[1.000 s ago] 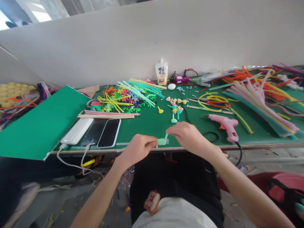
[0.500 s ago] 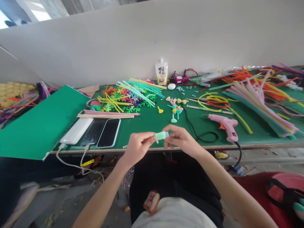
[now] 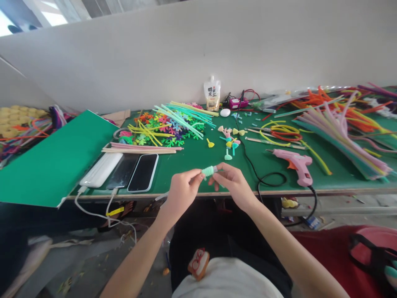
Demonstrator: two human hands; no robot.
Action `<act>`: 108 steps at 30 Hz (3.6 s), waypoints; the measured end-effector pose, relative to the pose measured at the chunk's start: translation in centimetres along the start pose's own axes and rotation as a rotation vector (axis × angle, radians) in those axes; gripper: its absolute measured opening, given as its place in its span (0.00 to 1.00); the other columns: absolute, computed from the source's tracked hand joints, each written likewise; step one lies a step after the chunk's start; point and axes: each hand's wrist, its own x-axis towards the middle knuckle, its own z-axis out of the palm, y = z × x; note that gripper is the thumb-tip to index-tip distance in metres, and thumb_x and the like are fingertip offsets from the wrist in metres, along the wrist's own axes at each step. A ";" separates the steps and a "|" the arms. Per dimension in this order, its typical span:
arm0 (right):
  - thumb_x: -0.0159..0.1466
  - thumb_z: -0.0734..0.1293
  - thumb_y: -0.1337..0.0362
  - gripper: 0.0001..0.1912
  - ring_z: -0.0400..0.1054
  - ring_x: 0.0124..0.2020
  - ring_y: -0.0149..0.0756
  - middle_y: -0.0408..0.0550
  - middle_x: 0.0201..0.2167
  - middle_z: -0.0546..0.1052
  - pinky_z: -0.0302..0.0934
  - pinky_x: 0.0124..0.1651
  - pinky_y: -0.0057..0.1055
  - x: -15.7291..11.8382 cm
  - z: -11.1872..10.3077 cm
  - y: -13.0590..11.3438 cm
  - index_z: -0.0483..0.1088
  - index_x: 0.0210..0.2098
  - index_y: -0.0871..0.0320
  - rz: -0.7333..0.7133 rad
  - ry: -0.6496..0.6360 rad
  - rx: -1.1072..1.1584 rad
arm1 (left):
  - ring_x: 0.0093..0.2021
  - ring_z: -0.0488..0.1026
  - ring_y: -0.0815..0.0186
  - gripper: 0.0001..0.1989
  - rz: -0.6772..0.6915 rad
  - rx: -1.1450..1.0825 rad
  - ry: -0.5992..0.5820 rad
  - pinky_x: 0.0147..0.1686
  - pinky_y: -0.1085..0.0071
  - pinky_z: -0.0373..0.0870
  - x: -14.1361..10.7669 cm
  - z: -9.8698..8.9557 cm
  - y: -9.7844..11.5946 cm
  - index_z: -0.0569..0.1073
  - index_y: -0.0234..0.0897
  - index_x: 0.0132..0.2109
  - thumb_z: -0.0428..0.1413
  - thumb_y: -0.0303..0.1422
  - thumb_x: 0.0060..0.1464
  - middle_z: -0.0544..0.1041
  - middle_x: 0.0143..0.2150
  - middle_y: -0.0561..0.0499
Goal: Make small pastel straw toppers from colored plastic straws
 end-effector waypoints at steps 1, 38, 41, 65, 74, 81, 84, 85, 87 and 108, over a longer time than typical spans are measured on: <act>0.56 0.66 0.62 0.08 0.63 0.21 0.25 0.43 0.22 0.74 0.57 0.27 0.24 0.0 0.1 0.1 0.67 0.29 0.61 -0.002 0.029 -0.002 | 0.19 0.56 0.74 0.16 0.008 0.012 -0.010 0.21 0.78 0.51 0.0 0.0 0.0 0.76 0.31 0.32 0.49 0.37 0.55 0.64 0.17 0.55; 0.48 0.72 0.59 0.13 0.63 0.23 0.26 0.42 0.20 0.71 0.57 0.29 0.25 0.1 -1.6 -0.5 0.72 0.27 0.62 0.141 -0.027 -0.047 | 0.26 0.68 0.70 0.11 0.170 0.108 -0.185 0.27 0.77 0.59 -0.6 -0.5 0.1 0.74 0.36 0.35 0.48 0.34 0.57 0.76 0.28 0.51; 0.47 0.72 0.60 0.13 0.62 0.22 0.26 0.41 0.19 0.71 0.55 0.27 0.25 0.0 -1.4 -0.3 0.70 0.29 0.60 0.109 0.004 -0.018 | 0.25 0.67 0.71 0.12 0.155 0.114 -0.196 0.27 0.77 0.58 -0.7 -0.5 0.2 0.74 0.35 0.34 0.48 0.35 0.58 0.75 0.26 0.51; 0.51 0.66 0.64 0.05 0.60 0.21 0.25 0.40 0.19 0.67 0.56 0.24 0.23 -0.2 -0.9 -1.1 0.68 0.26 0.61 0.001 0.038 -0.308 | 0.30 0.70 0.67 0.10 0.092 0.107 -0.304 0.29 0.75 0.59 -1.0 -0.8 0.6 0.68 0.38 0.39 0.43 0.34 0.60 0.74 0.30 0.51; 0.50 0.66 0.62 0.07 0.60 0.21 0.26 0.41 0.20 0.69 0.57 0.25 0.24 -0.1 -1.0 -1.4 0.68 0.25 0.60 -0.020 0.034 -0.310 | 0.23 0.62 0.70 0.10 0.099 0.092 -0.267 0.25 0.76 0.54 -1.0 -0.6 1.0 0.65 0.38 0.36 0.41 0.32 0.59 0.66 0.24 0.55; 0.51 0.66 0.63 0.06 0.60 0.21 0.25 0.41 0.20 0.68 0.56 0.24 0.24 0.0 -1.0 -1.8 0.68 0.26 0.61 -0.032 0.030 -0.339 | 0.23 0.60 0.72 0.08 0.021 0.084 -0.265 0.26 0.78 0.54 -0.5 -0.8 1.6 0.67 0.38 0.33 0.45 0.31 0.56 0.64 0.22 0.56; 0.51 0.66 0.63 0.06 0.62 0.22 0.27 0.42 0.21 0.70 0.57 0.25 0.24 0.1 -1.0 -1.6 0.69 0.26 0.60 -0.049 0.041 -0.375 | 0.23 0.62 0.72 0.08 -0.015 0.116 -0.256 0.26 0.77 0.54 -0.3 -0.9 1.9 0.68 0.38 0.32 0.46 0.31 0.55 0.67 0.22 0.56; 0.51 0.66 0.63 0.06 0.62 0.22 0.27 0.42 0.21 0.70 0.58 0.26 0.24 0.1 -1.0 -1.5 0.69 0.27 0.60 -0.058 0.043 -0.388 | 0.23 0.63 0.71 0.07 -0.024 0.127 -0.253 0.26 0.77 0.54 -0.2 -0.9 2.0 0.68 0.38 0.32 0.46 0.31 0.55 0.67 0.22 0.56; 0.52 0.65 0.64 0.05 0.63 0.23 0.28 0.42 0.21 0.71 0.58 0.27 0.25 0.0 -1.0 -1.5 0.69 0.27 0.60 -0.079 0.049 -0.412 | 0.23 0.64 0.71 0.07 -0.029 0.123 -0.248 0.25 0.77 0.55 -0.2 -0.8 2.0 0.68 0.38 0.32 0.46 0.30 0.55 0.68 0.22 0.55; 0.49 0.66 0.63 0.07 0.62 0.22 0.27 0.42 0.20 0.70 0.56 0.25 0.25 0.0 -1.3 -2.5 0.70 0.26 0.61 -0.011 0.086 -0.303 | 0.28 0.70 0.69 0.10 0.029 -0.033 -0.322 0.29 0.75 0.59 -0.3 -0.8 2.0 0.66 0.37 0.35 0.41 0.32 0.60 0.73 0.28 0.53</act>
